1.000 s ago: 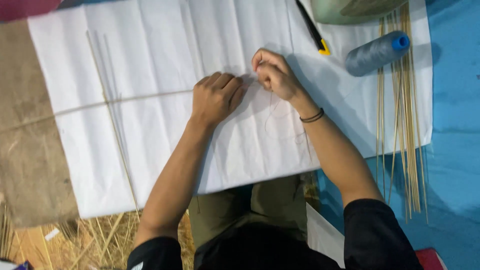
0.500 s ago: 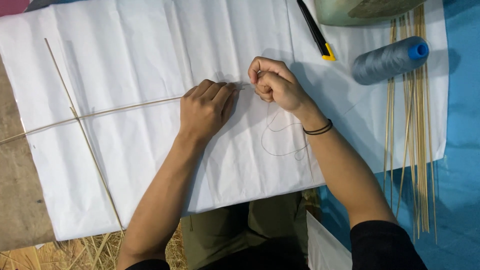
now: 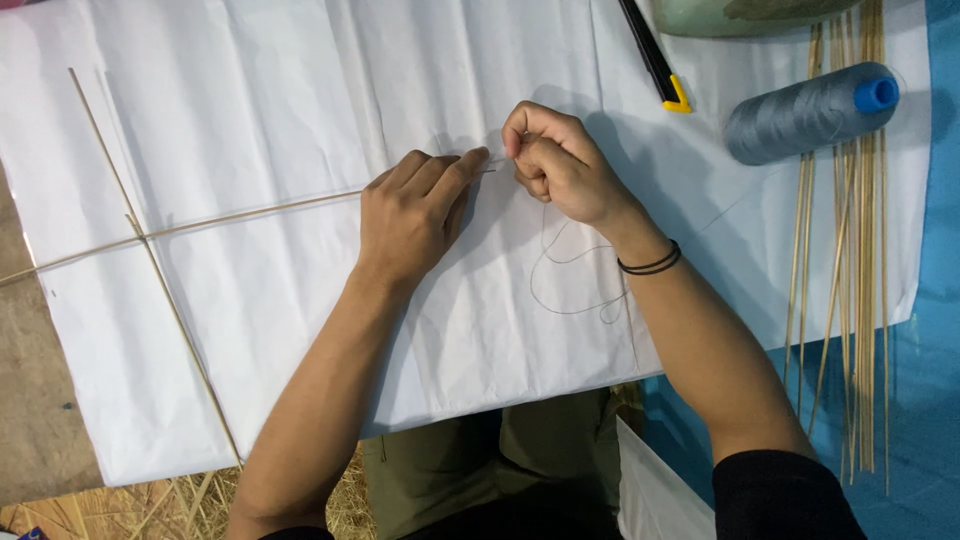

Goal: Assembling a kite skeleton by tying bamboo sticks together with thread and trimming them with a utility knife.

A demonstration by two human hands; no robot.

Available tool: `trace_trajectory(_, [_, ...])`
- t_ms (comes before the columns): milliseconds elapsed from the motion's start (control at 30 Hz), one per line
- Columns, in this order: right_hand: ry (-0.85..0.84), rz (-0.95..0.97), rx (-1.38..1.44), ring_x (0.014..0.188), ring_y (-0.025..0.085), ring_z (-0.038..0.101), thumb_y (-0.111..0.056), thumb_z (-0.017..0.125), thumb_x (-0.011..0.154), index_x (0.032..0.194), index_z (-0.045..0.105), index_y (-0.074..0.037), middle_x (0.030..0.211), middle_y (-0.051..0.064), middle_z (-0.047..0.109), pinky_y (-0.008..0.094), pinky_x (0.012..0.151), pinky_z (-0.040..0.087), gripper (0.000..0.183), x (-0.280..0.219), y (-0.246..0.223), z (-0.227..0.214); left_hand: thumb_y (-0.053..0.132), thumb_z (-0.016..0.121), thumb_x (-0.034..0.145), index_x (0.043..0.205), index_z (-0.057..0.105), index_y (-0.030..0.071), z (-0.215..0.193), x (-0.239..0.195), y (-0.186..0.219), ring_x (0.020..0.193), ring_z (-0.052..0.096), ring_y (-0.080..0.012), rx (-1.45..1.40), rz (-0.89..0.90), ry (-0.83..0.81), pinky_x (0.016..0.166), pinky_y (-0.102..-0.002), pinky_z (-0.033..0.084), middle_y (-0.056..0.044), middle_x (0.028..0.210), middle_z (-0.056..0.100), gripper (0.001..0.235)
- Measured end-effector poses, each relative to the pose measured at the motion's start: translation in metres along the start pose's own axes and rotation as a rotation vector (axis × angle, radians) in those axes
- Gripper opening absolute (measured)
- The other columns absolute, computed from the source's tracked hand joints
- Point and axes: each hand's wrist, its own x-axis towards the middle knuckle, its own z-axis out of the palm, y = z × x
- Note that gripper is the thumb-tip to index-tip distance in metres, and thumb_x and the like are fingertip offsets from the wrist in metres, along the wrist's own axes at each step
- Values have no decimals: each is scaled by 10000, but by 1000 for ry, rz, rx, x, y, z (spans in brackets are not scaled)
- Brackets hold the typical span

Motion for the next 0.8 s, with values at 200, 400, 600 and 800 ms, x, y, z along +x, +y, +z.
trace_trajectory(200, [-22,3,-38,389,66,366,57,361,934,967,516,33,525,-9,287,180,384,281,160,0,-3,1,61,642,1014,1024,764,137,-3,4,3,695,632,-167,-21,-7,13,552,-245,523,-19,780,686,145])
trace_trajectory(400, [-20,-13,-84,386,72,366,78,366,920,986,501,47,504,-3,304,183,383,276,153,0,-12,6,51,676,959,952,761,135,-2,2,-3,699,621,-163,12,43,-1,564,-234,510,-22,786,677,120])
trace_trajectory(600, [36,-46,-396,505,113,416,37,520,968,1004,641,55,522,39,418,236,488,324,128,-3,-28,19,67,714,940,955,777,121,5,-4,-7,711,638,-174,27,32,63,572,-252,501,-27,794,686,84])
trace_trajectory(800, [32,-50,-418,519,97,373,34,593,969,957,661,48,512,-1,356,221,499,295,71,-1,-30,21,42,697,922,933,767,108,4,-3,-6,698,618,-184,0,19,89,576,-260,483,-29,778,666,96])
